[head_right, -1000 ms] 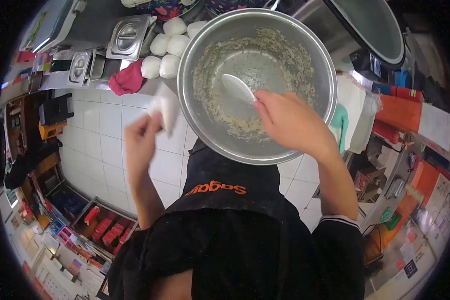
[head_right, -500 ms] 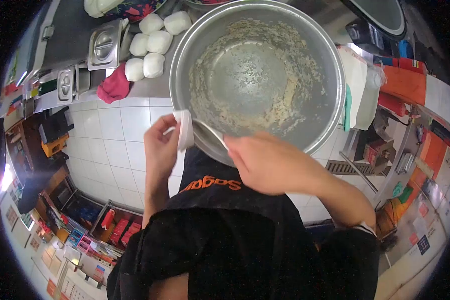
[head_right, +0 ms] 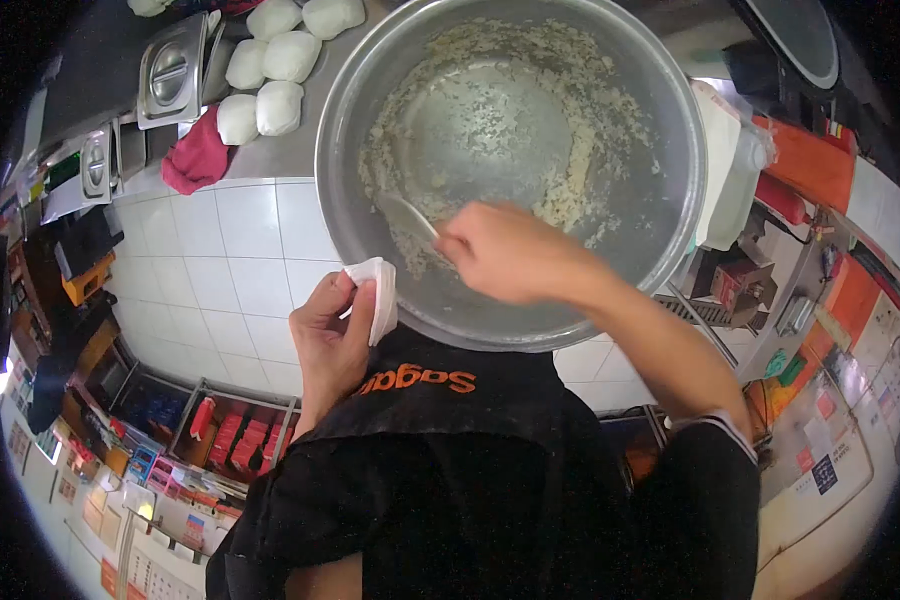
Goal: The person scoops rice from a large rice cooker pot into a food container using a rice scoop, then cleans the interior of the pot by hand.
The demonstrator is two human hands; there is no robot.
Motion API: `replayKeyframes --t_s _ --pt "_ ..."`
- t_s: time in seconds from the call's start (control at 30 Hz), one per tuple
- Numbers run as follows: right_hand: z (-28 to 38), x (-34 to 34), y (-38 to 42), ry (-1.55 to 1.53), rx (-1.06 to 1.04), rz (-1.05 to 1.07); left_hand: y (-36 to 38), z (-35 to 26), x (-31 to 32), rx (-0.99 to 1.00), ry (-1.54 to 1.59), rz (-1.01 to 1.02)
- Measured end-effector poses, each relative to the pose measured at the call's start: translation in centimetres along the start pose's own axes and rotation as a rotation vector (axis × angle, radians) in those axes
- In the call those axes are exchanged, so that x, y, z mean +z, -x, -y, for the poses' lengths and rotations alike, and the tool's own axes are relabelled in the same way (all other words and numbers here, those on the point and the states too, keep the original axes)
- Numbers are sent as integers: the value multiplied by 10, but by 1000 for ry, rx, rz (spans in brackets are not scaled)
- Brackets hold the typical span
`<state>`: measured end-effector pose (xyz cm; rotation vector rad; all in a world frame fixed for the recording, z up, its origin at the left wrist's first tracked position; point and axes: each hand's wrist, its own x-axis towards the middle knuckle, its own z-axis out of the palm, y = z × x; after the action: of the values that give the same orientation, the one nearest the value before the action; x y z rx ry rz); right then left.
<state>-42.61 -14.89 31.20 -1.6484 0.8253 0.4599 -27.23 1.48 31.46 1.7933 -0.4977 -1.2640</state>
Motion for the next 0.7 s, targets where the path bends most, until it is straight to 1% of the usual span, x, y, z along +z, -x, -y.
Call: replayKeyframes --t_s 0.03,0.07,0.13,0.17,0.23,0.27,0.33,0.37,0.4,0.47,0.5,0.53,0.6,0.63,0.7 --pt "2 -10 16 -29 -150 70 0 -4 2 -27 58 -8" --pt "8 -7 17 -28 -149 73 -1 -6 2 -29 60 -10" --pt "19 2 15 -7 -157 -141 0 -8 3 -22 24 11" --pt "16 2 11 -11 -149 -148 1 -9 3 -23 23 23" --pt "8 -5 -11 -91 -23 -28 -1 -10 -2 67 -82 -54" --pt "11 -1 3 -114 -16 -26 6 -9 -4 52 -97 -43" --pt "21 -8 32 -158 -98 5 3 0 3 52 16 -41" --pt "26 0 32 -159 -183 -142 3 -1 3 26 29 -39" --pt "25 4 18 -166 -175 -135 6 0 1 13 27 -38" --pt "20 -3 -20 -133 -47 -153 2 2 -4 60 -82 -40" --pt "23 -9 -20 -168 -47 -165 2 -4 -2 86 -62 -82" --pt "29 -8 -7 -174 -52 -168 7 -5 0 89 -70 -82" --pt "44 -5 19 -34 -100 -145 6 -4 5 39 6 -41" --pt "48 -1 19 -48 -107 -214 6 -3 2 20 -16 -6" --pt "37 1 -15 -65 -56 -202 3 1 -2 27 -9 -25"
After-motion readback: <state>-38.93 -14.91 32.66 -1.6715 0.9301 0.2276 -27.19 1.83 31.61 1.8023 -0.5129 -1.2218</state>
